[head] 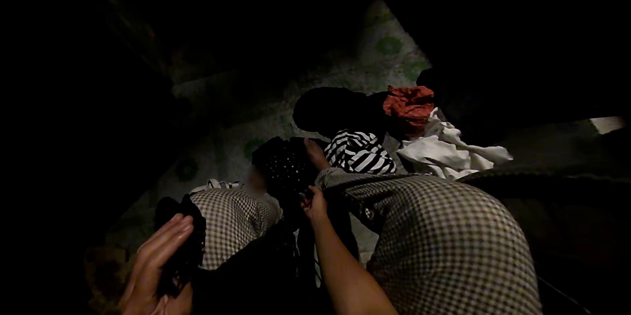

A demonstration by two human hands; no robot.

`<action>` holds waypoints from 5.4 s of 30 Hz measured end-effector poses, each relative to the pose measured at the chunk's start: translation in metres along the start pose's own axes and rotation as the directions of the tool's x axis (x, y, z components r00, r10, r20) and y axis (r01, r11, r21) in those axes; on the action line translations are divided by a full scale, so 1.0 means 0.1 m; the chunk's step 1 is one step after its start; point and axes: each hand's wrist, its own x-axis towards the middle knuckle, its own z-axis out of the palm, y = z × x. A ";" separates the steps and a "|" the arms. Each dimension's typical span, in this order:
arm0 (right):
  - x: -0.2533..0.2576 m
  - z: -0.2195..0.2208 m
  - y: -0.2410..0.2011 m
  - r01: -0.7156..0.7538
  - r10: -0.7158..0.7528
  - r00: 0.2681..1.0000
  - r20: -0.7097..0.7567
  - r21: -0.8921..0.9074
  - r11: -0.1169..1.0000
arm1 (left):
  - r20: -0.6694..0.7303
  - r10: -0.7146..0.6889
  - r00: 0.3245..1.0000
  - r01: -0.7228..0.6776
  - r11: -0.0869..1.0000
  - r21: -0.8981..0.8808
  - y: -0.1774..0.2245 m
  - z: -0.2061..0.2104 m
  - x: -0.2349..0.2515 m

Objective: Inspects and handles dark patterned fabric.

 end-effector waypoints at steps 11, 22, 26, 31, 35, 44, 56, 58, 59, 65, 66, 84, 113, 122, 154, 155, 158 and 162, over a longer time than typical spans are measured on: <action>-0.18 0.18 -0.12 -0.108 0.038 0.979 0.202 0.346 0.932 | -0.037 0.012 0.999 -0.012 1.000 0.015 0.01 0.02 0.01; -0.43 0.12 -0.22 -0.212 0.188 0.957 0.220 0.090 0.973 | -0.067 -0.012 0.998 0.013 1.000 0.006 0.05 0.04 0.02; -0.35 0.16 -0.12 -0.057 0.060 0.973 0.222 -0.019 0.998 | -0.075 0.018 0.997 -0.017 1.000 0.014 0.02 0.06 0.02; -0.61 0.51 -0.38 0.414 -0.345 0.863 0.368 -0.126 0.901 | -0.069 0.041 0.997 -0.039 0.999 0.033 0.06 0.12 0.04; -1.25 0.82 -1.09 0.553 -0.328 0.704 0.631 -0.196 0.810 | -0.011 -0.029 1.000 0.028 0.998 -0.064 0.15 0.08 0.08; -3.28 0.71 -2.70 0.802 -0.020 0.158 0.987 -0.116 0.587 | 0.009 -0.311 0.950 0.306 0.929 -0.208 0.50 -0.17 0.81; -4.83 0.09 -3.38 0.938 0.083 0.024 0.996 -0.051 0.344 | 0.637 -0.376 0.673 0.710 0.085 -0.699 1.18 0.32 0.94; -4.86 0.05 -3.38 0.945 0.095 0.036 0.995 -0.065 0.320 | 0.678 -0.346 0.649 0.735 0.056 -0.675 1.24 0.29 0.97; -4.87 0.02 -3.37 0.951 0.087 0.043 0.995 -0.068 0.302 | 0.699 -0.288 0.655 0.743 0.072 -0.666 1.25 0.26 0.98; -4.78 -0.03 -3.46 0.955 -0.075 0.134 0.988 -0.108 0.275 | 0.600 -0.240 0.763 0.644 0.206 -0.737 1.21 -0.01 1.05; -4.75 -0.02 -3.49 0.951 -0.124 0.157 0.980 -0.116 0.287 | 0.562 -0.251 0.788 0.613 0.234 -0.755 1.20 -0.07 1.08; -4.77 -0.08 -3.77 0.975 -0.430 0.046 0.902 0.052 0.214 | 0.127 -0.160 0.979 0.200 0.626 -0.753 1.56 -0.68 1.79; -4.67 0.07 -2.46 0.955 -0.801 -0.291 0.523 0.107 -0.277 | 0.186 0.027 0.982 0.122 0.659 -0.742 2.49 -0.16 2.02; -4.45 0.49 -2.58 0.988 -0.918 -0.057 0.392 -0.107 -0.107 | 0.107 0.042 0.993 0.030 0.802 -0.596 2.54 -0.40 1.96; -2.97 -0.10 -2.65 0.889 -0.905 0.220 0.364 -0.456 0.033 | -0.102 -0.223 0.969 0.086 0.698 -0.711 2.24 -0.81 2.20; -2.95 -0.17 -2.78 0.889 -0.906 0.233 0.353 -0.454 0.051 | -0.083 -0.257 0.963 0.124 0.693 -0.711 2.15 -0.86 2.25; -3.00 -0.27 -3.16 0.939 -0.921 0.242 0.304 -0.311 0.144 | -0.012 -0.315 0.949 0.249 0.771 -0.586 1.87 -0.92 2.36; -3.47 -0.30 -3.56 0.878 -0.837 0.479 0.264 -0.167 0.449 | 0.100 -0.398 0.912 0.410 0.876 -0.256 1.56 -0.95 2.38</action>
